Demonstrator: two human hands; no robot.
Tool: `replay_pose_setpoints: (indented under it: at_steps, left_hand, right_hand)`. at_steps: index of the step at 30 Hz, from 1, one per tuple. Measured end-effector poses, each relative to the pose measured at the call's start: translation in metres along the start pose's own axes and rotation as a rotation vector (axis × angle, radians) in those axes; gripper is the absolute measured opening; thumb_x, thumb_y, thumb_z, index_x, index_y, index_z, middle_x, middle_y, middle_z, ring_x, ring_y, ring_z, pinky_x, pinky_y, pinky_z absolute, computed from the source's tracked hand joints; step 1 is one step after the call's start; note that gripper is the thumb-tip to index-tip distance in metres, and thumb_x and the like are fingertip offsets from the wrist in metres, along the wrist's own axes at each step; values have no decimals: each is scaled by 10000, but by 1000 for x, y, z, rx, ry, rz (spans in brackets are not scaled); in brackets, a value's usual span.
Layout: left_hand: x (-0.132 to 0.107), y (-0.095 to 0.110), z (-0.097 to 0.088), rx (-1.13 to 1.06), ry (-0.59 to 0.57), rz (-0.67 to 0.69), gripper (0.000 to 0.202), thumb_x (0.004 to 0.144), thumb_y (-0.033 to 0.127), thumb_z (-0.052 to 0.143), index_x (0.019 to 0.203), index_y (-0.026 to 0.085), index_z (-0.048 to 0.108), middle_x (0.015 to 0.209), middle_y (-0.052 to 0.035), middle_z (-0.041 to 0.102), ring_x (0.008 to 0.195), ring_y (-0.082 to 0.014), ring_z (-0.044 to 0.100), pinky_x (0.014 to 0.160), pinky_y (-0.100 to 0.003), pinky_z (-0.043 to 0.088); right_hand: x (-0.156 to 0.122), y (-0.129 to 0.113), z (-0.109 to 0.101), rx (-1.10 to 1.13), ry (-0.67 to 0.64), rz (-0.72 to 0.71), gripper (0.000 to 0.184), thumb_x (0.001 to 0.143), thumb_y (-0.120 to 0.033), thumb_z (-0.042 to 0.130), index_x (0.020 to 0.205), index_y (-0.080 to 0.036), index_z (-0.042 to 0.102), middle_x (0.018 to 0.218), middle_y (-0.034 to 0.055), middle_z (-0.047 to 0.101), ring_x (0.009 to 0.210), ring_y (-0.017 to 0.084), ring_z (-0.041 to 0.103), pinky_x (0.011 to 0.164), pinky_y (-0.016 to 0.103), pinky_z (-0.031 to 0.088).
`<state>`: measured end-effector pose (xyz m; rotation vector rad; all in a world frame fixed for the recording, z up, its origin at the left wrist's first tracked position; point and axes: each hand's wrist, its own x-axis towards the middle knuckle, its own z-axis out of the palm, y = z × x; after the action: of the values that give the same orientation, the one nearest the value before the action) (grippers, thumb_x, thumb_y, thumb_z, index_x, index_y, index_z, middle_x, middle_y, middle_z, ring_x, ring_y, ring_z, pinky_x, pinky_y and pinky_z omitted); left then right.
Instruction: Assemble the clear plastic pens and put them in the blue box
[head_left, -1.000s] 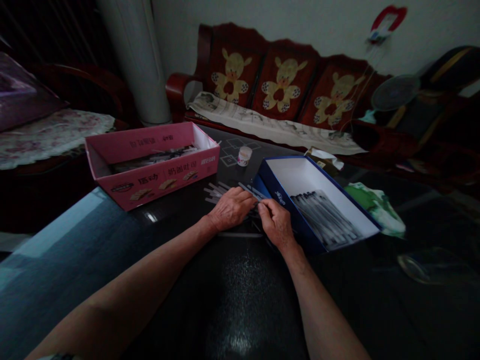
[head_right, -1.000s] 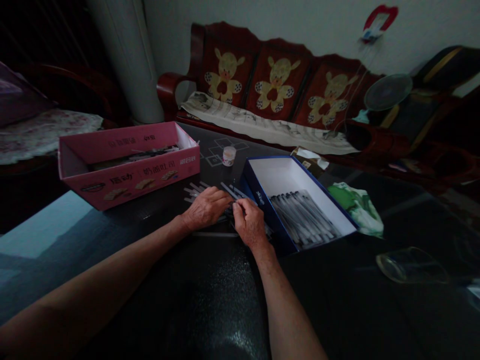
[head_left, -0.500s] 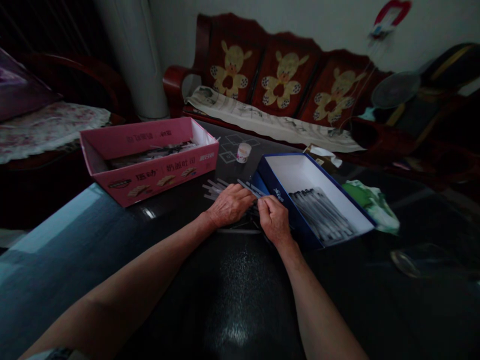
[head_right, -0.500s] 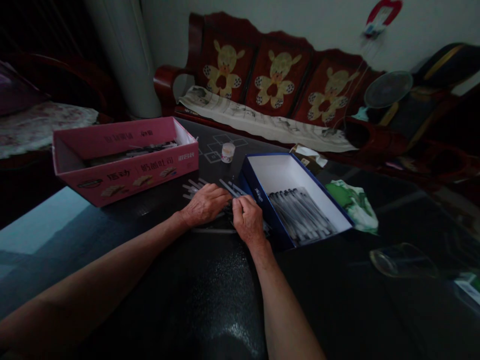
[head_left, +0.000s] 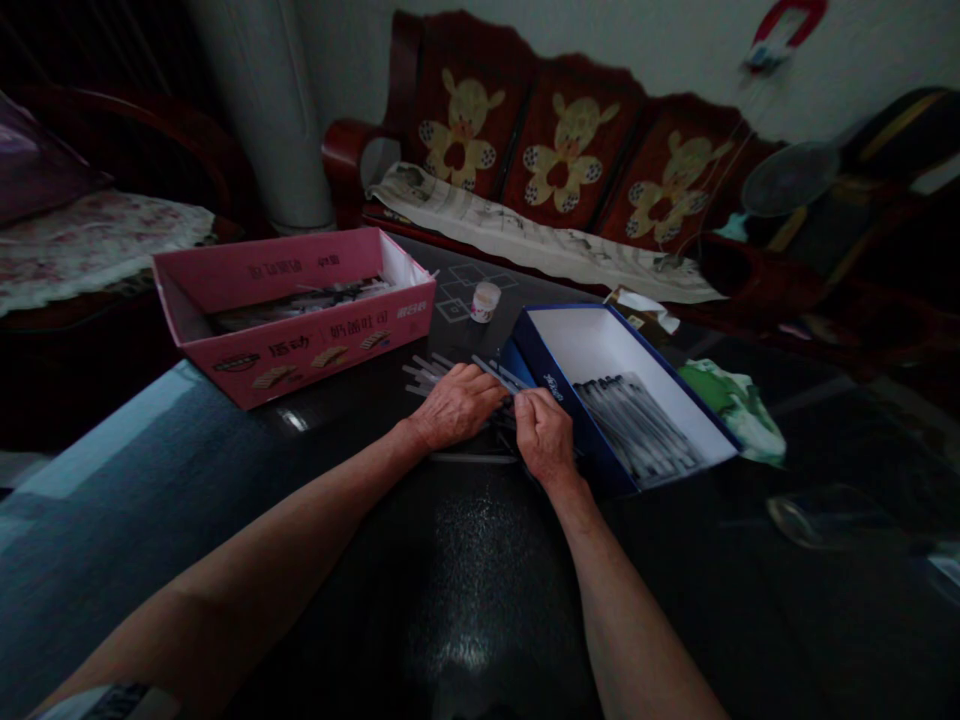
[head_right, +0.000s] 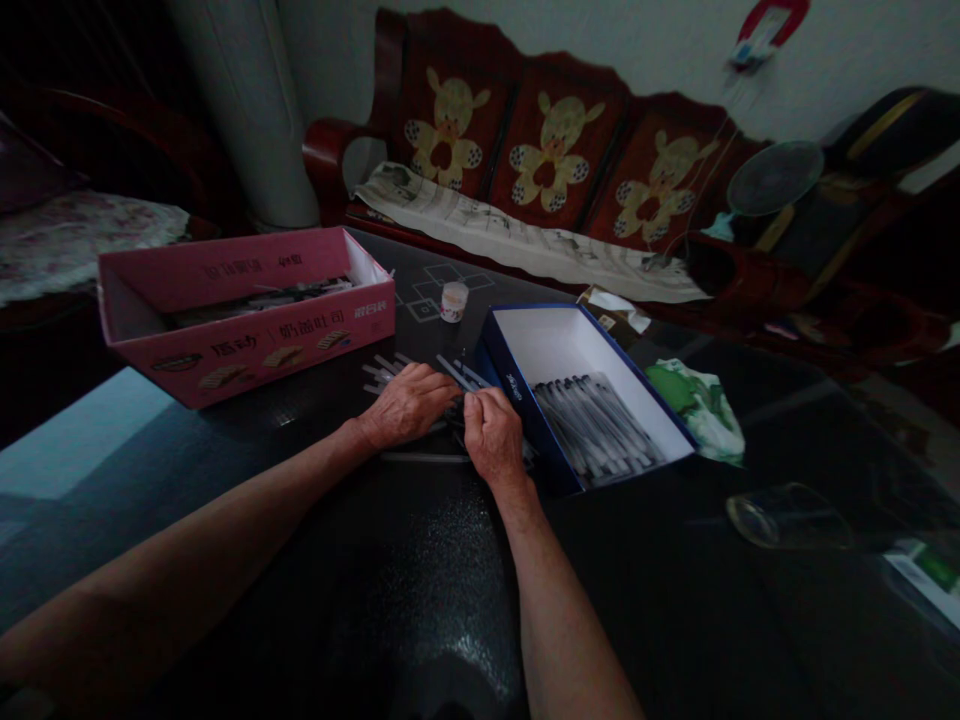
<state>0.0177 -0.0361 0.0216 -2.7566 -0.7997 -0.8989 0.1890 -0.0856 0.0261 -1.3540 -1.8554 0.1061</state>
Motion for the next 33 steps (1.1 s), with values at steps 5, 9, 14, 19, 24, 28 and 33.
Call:
replay_pose_setpoints:
  at_steps: [5,9,14,19,24,28,33]
  left_hand:
    - [-1,-1,2,15,-3,5,283,970,261,379,1063,174,631,955,-70,638,834,-200,491,754,-340,363]
    - [0,0,2,15,-16,9,281,972,250,372,1052,172,629,949,-72,638,838,-200,495,761,-342,360]
    - [0,0,1,-4,-28,21,295,979,259,353,1028,165,629,951,-72,635,852,-193,506,779,-341,362]
    - [0,-1,3,-10,-30,20,294,977,256,354,1065,161,618,963,-71,634,867,-195,510,792,-344,366]
    - [1,0,2,-19,-28,31,305,982,259,342,1064,159,618,973,-73,634,877,-195,511,799,-344,368]
    - [1,1,0,-18,-31,23,321,984,259,326,1032,153,625,962,-78,637,861,-195,509,802,-347,368]
    - [1,0,1,-11,-40,24,321,985,258,326,1034,154,625,954,-81,638,858,-194,513,800,-344,368]
  right_hand:
    - [-1,-2,-1,22,14,-32,158,917,-264,441,887,-189,576,884,78,609,869,193,580,802,324,457]
    - [0,-1,1,-14,-10,-36,227,936,-252,407,802,-192,579,811,71,616,800,182,577,758,307,449]
    - [0,-1,0,-56,-10,-30,304,950,-277,392,715,-199,568,723,55,605,716,170,564,697,290,434]
    - [-1,-3,-1,-47,-11,-49,245,943,-267,406,799,-184,587,799,70,621,783,180,579,737,294,431]
    - [0,-4,0,-66,-2,-12,334,952,-278,375,679,-201,553,704,59,601,698,176,564,679,292,420]
    - [0,-7,-1,-95,-4,2,292,944,-296,397,726,-204,569,748,64,612,745,185,565,717,301,424]
    - [0,-9,-1,-87,-4,-19,262,940,-276,394,760,-204,570,773,67,612,769,186,566,726,299,427]
